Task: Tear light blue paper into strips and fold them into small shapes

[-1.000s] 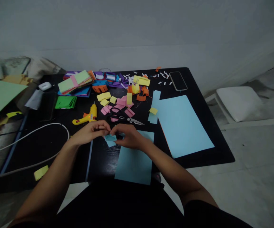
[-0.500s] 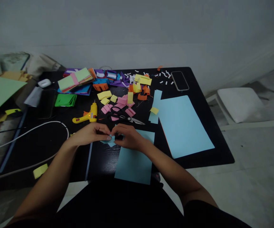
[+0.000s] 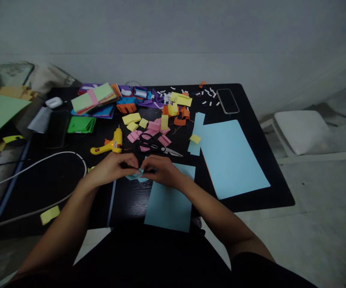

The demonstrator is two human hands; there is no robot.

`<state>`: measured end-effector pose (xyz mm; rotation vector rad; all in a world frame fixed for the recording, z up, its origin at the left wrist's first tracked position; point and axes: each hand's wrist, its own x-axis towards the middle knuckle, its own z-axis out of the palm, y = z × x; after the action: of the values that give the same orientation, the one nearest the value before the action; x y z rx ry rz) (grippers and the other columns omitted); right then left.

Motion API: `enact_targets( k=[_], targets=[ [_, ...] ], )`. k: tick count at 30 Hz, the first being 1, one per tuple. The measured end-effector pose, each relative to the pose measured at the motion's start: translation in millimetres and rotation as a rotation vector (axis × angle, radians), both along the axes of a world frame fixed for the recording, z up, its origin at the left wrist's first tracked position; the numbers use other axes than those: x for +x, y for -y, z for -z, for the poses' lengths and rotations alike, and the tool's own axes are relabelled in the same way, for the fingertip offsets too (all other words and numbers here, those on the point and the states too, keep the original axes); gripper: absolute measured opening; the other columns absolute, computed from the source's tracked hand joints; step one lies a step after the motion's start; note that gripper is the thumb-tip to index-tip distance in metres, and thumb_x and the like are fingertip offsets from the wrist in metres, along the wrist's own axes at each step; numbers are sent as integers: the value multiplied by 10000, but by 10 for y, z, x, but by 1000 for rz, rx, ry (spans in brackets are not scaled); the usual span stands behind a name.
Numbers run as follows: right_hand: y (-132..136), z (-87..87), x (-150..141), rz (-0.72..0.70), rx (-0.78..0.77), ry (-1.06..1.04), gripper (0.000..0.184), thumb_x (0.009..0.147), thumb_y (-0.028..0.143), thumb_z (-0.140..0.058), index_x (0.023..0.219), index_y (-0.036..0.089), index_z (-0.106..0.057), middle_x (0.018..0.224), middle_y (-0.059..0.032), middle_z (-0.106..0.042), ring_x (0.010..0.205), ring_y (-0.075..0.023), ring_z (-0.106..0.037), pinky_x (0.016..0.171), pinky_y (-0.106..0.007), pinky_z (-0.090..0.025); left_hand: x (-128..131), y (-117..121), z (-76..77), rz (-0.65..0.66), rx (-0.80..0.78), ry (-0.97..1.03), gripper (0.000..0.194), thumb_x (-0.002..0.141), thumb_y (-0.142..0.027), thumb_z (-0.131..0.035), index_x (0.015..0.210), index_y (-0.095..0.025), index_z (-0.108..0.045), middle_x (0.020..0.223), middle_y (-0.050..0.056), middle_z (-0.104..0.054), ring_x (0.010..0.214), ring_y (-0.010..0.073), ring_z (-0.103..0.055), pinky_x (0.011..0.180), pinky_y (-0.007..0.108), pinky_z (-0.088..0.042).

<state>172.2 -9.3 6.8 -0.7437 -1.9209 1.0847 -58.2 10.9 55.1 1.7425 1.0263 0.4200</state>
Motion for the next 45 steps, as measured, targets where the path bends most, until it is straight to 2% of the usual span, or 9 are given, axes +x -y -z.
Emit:
enact_targets(
  k=[6,17,23,27,30,33,35,38,45],
  targets=[
    [0,-13,-2,-8,-29,3,114,890,264,-787,958,215,-710,960,-51,-736,821,-158,-722,770,-292,-631,6,-13,-7,54,31,-17,112,852,-293,-783,860,-185,-755,759,1,-748,710,145,-681,663,217,-481],
    [0,-11,4,0,-24,5,82,908,248,-757,972,218,-714,993,-55,-739,865,-166,-728,797,-302,-635,29,-6,-47,125,106,-48,148,942,-310,-659,895,-183,-721,769,-2,-695,707,138,-623,676,233,-448],
    [-9,1,-1,4,-24,-17,110,885,249,-787,964,216,-718,955,-45,-737,805,-154,-728,746,-276,-624,19,-11,-19,138,104,-36,135,946,-292,-650,901,-180,-709,743,-11,-670,668,128,-592,647,227,-420],
    [-5,-23,3,4,-66,-2,111,875,248,-789,951,210,-718,935,-46,-737,809,-161,-727,769,-290,-623,24,-10,-18,129,97,-33,146,948,-305,-649,899,-179,-705,732,-11,-665,670,130,-595,644,225,-427],
    [-8,-35,0,10,-138,-29,117,864,234,-778,963,205,-723,942,-46,-730,823,-159,-723,793,-293,-622,30,-5,-32,100,74,-17,143,942,-309,-661,896,-180,-700,766,-3,-688,700,138,-625,658,226,-455],
    [-18,-37,-11,22,-282,-104,191,829,271,-808,987,205,-722,937,-35,-717,840,-157,-718,806,-299,-624,32,-3,-46,54,50,25,125,926,-307,-692,909,-184,-701,807,6,-719,747,150,-666,690,233,-488],
    [-24,-44,-19,29,-367,-168,220,798,314,-844,934,198,-715,924,-30,-709,847,-160,-713,810,-308,-627,29,-4,-48,34,50,60,124,915,-309,-713,940,-188,-714,844,13,-740,781,157,-688,717,238,-507],
    [-31,-70,-19,41,-434,-221,251,766,346,-880,859,192,-706,932,-32,-703,862,-161,-705,826,-315,-620,20,-12,-45,36,88,79,114,911,-301,-722,944,-195,-746,871,23,-759,791,160,-700,732,245,-521],
    [-60,-100,-4,-26,-668,-283,282,817,398,-842,956,184,-723,860,-16,-725,740,-133,-680,725,-279,-596,12,-11,-71,41,202,35,106,932,-283,-704,913,-201,-768,878,25,-778,790,160,-708,745,251,-522]
  ],
)
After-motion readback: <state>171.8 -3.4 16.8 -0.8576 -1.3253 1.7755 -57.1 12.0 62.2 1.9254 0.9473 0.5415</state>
